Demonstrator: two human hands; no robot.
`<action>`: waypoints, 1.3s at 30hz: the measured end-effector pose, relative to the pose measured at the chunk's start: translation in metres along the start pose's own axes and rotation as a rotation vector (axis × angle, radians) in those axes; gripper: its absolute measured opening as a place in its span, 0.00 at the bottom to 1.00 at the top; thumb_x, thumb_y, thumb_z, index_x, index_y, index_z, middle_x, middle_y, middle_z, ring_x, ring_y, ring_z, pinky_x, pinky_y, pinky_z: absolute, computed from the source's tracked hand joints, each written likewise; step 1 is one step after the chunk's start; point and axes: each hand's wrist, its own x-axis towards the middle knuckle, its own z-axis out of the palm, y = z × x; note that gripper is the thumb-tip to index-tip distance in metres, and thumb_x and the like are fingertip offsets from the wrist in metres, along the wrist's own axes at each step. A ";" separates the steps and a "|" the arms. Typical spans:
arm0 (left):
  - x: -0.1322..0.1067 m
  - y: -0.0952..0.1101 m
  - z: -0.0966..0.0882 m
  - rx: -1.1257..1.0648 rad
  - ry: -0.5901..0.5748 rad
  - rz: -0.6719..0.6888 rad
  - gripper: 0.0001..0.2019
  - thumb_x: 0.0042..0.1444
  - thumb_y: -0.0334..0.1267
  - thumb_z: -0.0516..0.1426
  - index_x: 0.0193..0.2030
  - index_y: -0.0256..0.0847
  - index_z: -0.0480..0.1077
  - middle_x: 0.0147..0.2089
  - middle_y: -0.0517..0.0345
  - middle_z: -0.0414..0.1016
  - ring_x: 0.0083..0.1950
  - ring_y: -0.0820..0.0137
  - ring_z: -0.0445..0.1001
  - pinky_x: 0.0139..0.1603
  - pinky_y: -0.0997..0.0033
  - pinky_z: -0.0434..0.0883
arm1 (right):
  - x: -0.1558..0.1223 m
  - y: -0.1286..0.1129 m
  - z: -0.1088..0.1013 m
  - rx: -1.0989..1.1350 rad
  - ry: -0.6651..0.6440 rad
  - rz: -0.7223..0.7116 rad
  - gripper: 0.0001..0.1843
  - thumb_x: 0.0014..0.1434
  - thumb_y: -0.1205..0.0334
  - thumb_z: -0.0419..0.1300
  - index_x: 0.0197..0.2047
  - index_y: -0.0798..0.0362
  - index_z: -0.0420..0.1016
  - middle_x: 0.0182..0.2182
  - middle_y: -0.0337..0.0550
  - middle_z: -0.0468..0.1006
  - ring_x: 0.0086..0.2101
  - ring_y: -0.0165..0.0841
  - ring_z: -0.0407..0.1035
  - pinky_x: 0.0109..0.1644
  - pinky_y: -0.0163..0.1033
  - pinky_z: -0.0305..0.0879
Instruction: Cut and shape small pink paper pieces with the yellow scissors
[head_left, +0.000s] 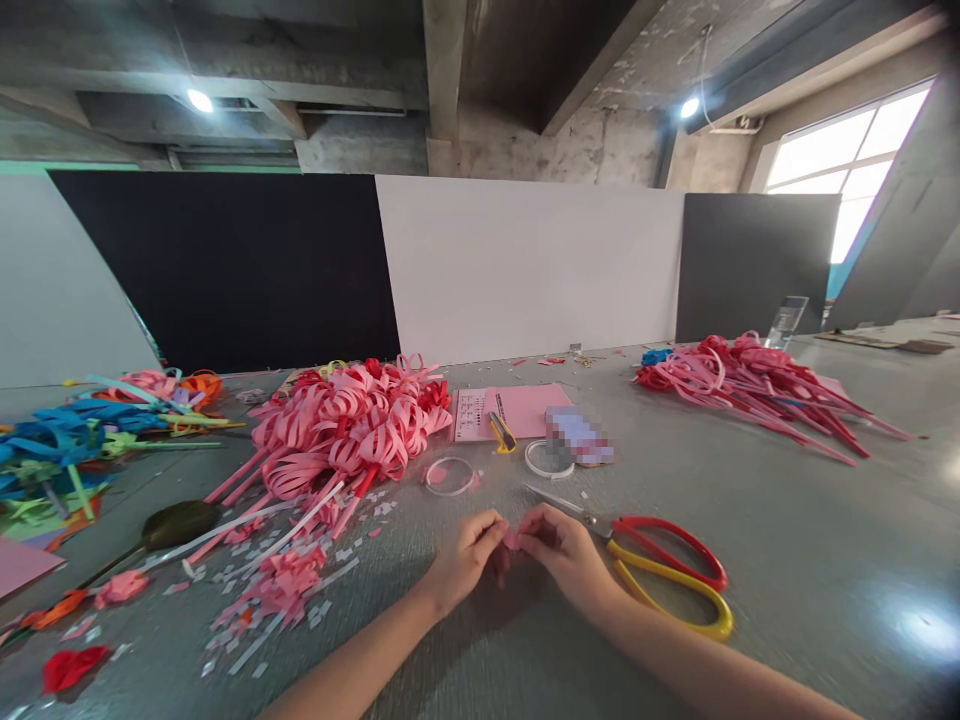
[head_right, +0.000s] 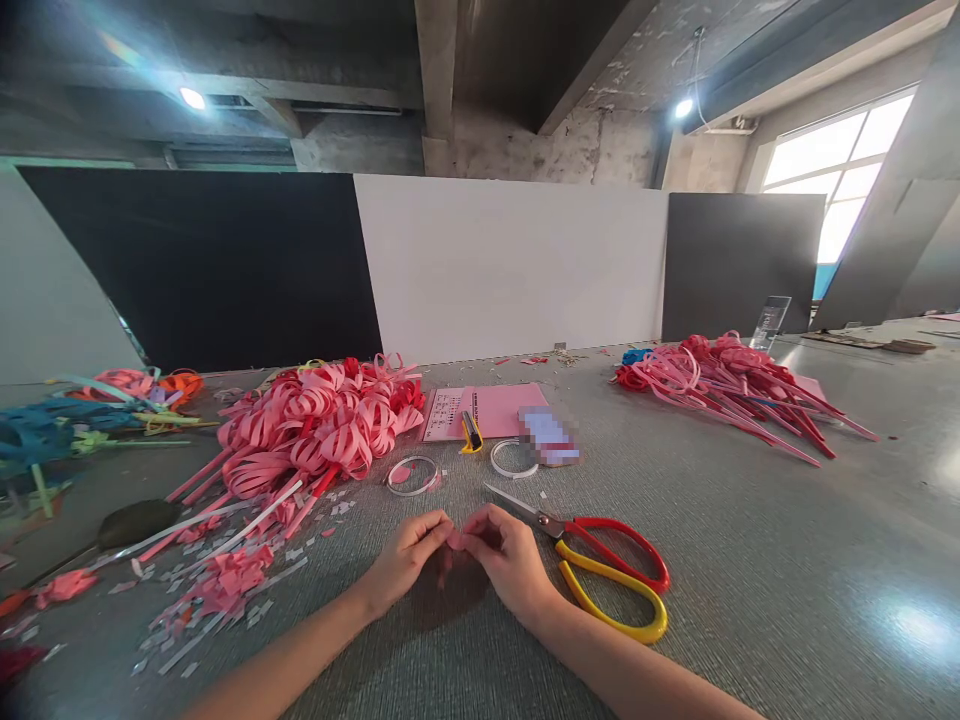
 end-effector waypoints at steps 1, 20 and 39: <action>0.000 0.000 0.000 0.026 0.018 0.012 0.13 0.54 0.44 0.47 0.24 0.38 0.62 0.19 0.64 0.63 0.20 0.75 0.63 0.21 0.77 0.62 | 0.000 0.001 0.000 -0.004 0.008 0.004 0.06 0.51 0.61 0.57 0.26 0.54 0.66 0.21 0.34 0.68 0.24 0.27 0.63 0.28 0.31 0.58; -0.003 0.003 -0.001 0.113 -0.026 0.046 0.12 0.55 0.43 0.48 0.27 0.38 0.62 0.21 0.65 0.62 0.22 0.77 0.58 0.21 0.79 0.57 | 0.000 0.003 0.002 0.018 -0.123 0.112 0.08 0.53 0.60 0.54 0.27 0.55 0.64 0.21 0.37 0.71 0.22 0.27 0.65 0.26 0.32 0.60; -0.004 0.001 -0.003 0.154 0.026 0.044 0.10 0.54 0.42 0.49 0.27 0.38 0.61 0.21 0.67 0.55 0.22 0.77 0.55 0.23 0.78 0.54 | -0.001 0.000 0.001 -0.077 -0.094 0.126 0.13 0.55 0.54 0.51 0.26 0.55 0.63 0.16 0.33 0.62 0.19 0.25 0.57 0.22 0.30 0.50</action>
